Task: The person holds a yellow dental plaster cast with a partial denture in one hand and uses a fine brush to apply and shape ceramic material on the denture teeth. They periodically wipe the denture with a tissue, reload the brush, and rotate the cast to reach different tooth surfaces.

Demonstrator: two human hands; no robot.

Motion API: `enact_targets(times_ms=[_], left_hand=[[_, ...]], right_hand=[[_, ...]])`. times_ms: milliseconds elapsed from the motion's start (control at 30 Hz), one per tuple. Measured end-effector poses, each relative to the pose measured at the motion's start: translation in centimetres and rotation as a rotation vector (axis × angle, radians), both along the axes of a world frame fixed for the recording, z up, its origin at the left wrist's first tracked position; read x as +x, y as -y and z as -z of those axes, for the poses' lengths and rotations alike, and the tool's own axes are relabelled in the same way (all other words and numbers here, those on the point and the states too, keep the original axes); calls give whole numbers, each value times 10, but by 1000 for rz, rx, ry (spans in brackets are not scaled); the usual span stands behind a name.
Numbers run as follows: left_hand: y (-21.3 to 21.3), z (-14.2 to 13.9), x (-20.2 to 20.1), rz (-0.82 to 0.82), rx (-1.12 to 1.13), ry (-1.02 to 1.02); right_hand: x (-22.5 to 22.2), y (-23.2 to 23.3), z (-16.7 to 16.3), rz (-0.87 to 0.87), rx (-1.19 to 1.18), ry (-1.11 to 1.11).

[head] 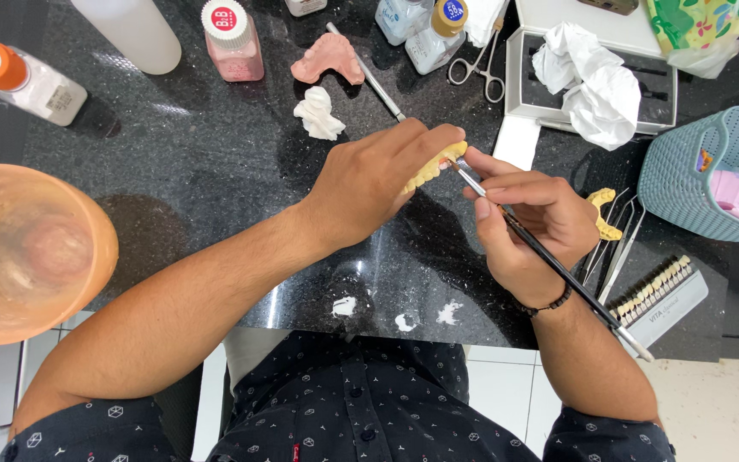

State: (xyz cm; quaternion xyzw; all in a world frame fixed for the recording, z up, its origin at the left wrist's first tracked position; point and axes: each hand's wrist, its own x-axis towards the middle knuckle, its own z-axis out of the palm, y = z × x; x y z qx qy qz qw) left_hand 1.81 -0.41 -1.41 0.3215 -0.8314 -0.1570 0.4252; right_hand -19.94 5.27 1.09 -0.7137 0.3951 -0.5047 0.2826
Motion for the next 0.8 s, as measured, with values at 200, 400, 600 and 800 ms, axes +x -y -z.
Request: enact_targets(times_ms=[200,400,600,800], left_hand=[[0,-1,0,-28,-45,29],[0,-2,2,-40,-94,50],[2,-1,1,-28,-67,48],[1,3,1,-20,-29,45]], right_hand=[[-1,0,-2,13,17,-9],[-1,2,-4,-17,-32,-42],[-1,3,-5,-24,-25,-42],[-3,1,-3,-8,-7,-55]])
